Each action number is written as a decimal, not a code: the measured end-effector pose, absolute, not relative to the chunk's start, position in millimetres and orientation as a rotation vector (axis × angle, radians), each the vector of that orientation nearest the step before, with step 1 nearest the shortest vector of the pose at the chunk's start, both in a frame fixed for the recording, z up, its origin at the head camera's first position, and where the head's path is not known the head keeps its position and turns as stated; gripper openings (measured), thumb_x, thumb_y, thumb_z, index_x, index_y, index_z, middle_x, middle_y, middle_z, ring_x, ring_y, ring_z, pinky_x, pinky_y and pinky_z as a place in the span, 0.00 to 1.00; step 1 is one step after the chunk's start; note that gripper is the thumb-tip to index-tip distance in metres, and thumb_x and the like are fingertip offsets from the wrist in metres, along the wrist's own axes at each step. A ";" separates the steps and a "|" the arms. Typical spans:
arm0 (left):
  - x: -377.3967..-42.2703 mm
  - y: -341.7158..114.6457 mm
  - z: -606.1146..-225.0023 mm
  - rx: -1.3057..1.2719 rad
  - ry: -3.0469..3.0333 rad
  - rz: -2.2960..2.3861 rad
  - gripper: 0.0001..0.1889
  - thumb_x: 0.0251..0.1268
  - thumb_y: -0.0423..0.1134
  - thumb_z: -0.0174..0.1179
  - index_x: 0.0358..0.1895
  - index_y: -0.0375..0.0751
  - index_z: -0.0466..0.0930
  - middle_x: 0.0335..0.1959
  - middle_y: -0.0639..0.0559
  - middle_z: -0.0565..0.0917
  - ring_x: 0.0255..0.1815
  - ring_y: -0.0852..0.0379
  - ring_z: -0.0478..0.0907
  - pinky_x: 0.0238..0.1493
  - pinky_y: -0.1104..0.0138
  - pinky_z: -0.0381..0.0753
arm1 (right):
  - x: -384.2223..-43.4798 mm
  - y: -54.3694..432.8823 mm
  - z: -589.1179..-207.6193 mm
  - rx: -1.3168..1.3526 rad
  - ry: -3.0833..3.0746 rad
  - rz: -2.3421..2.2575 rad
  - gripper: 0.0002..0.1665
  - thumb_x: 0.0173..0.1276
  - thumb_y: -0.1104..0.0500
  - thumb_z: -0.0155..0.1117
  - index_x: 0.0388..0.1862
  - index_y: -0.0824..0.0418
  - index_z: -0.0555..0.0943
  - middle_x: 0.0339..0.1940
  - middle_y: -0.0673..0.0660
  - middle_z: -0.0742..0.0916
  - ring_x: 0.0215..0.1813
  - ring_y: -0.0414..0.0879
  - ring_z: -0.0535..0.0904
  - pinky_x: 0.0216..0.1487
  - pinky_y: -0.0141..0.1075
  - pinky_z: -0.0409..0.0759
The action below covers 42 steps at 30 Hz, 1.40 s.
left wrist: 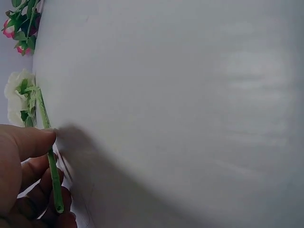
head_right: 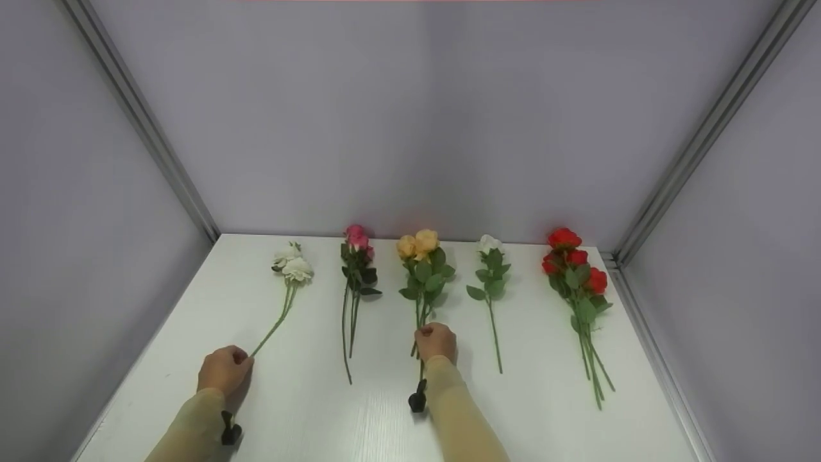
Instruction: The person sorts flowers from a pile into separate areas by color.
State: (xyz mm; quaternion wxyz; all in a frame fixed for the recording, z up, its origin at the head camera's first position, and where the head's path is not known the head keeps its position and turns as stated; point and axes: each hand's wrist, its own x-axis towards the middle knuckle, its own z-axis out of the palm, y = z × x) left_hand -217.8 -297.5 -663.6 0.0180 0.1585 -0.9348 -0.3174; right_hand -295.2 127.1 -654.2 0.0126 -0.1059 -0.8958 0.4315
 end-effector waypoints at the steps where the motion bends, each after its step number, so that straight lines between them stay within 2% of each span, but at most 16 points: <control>1: -217.9 -297.6 -663.1 0.490 -2.907 -0.995 0.07 0.61 0.36 0.62 0.34 0.34 0.82 0.28 0.46 0.81 0.32 0.48 0.79 0.36 0.53 0.78 | -294.7 127.4 -654.0 -0.329 -2.788 1.352 0.06 0.61 0.57 0.68 0.33 0.58 0.86 0.30 0.51 0.87 0.36 0.46 0.82 0.41 0.44 0.80; 6: -216.8 -296.8 -659.3 0.505 -2.932 -1.041 0.05 0.63 0.35 0.60 0.31 0.36 0.81 0.26 0.48 0.81 0.29 0.51 0.78 0.34 0.54 0.77 | -292.8 127.8 -653.0 -0.344 -2.782 1.371 0.07 0.63 0.57 0.67 0.34 0.59 0.86 0.31 0.52 0.87 0.36 0.46 0.82 0.42 0.44 0.80; 13: -216.3 -293.8 -656.5 0.511 -2.919 -1.130 0.09 0.65 0.34 0.58 0.41 0.32 0.82 0.34 0.43 0.84 0.38 0.46 0.80 0.42 0.51 0.78 | -291.3 129.7 -654.8 -0.357 -2.759 1.403 0.08 0.64 0.56 0.67 0.35 0.60 0.86 0.32 0.53 0.87 0.36 0.47 0.82 0.43 0.45 0.79; 21: -214.2 -281.5 -645.6 0.447 -2.778 -1.196 0.08 0.62 0.33 0.57 0.37 0.32 0.84 0.29 0.48 0.82 0.32 0.51 0.77 0.38 0.55 0.77 | -287.0 124.8 -646.5 -0.330 -2.677 1.473 0.09 0.66 0.55 0.65 0.37 0.60 0.86 0.31 0.52 0.86 0.34 0.45 0.80 0.40 0.42 0.78; 25: -212.6 -267.7 -639.5 0.433 -2.711 -1.251 0.07 0.64 0.33 0.58 0.36 0.32 0.83 0.27 0.49 0.81 0.30 0.52 0.75 0.35 0.58 0.74 | -284.1 110.2 -634.1 -0.237 -2.652 1.516 0.08 0.66 0.56 0.66 0.36 0.59 0.86 0.28 0.51 0.85 0.31 0.44 0.79 0.36 0.38 0.78; 30: -211.1 -238.3 -631.8 0.417 -2.610 -1.314 0.05 0.63 0.33 0.61 0.34 0.34 0.84 0.26 0.50 0.80 0.29 0.54 0.75 0.33 0.61 0.73 | -278.4 84.1 -618.3 -0.087 -2.690 1.614 0.09 0.66 0.54 0.66 0.37 0.58 0.85 0.29 0.51 0.84 0.31 0.43 0.79 0.32 0.34 0.78; 35: -211.0 -193.0 -622.0 0.298 -2.490 -1.365 0.03 0.60 0.33 0.64 0.31 0.37 0.83 0.24 0.53 0.79 0.27 0.57 0.74 0.31 0.63 0.74 | -270.3 62.3 -602.1 0.058 -2.722 1.778 0.12 0.68 0.52 0.64 0.41 0.59 0.85 0.32 0.52 0.84 0.34 0.43 0.81 0.35 0.35 0.79; 42: -202.5 -122.6 -605.0 0.072 -2.381 -1.418 0.03 0.57 0.30 0.66 0.30 0.40 0.81 0.24 0.56 0.77 0.26 0.61 0.74 0.27 0.67 0.75 | -271.8 57.9 -583.6 -0.042 -2.545 2.082 0.21 0.69 0.46 0.61 0.46 0.63 0.83 0.36 0.55 0.86 0.37 0.46 0.82 0.38 0.37 0.80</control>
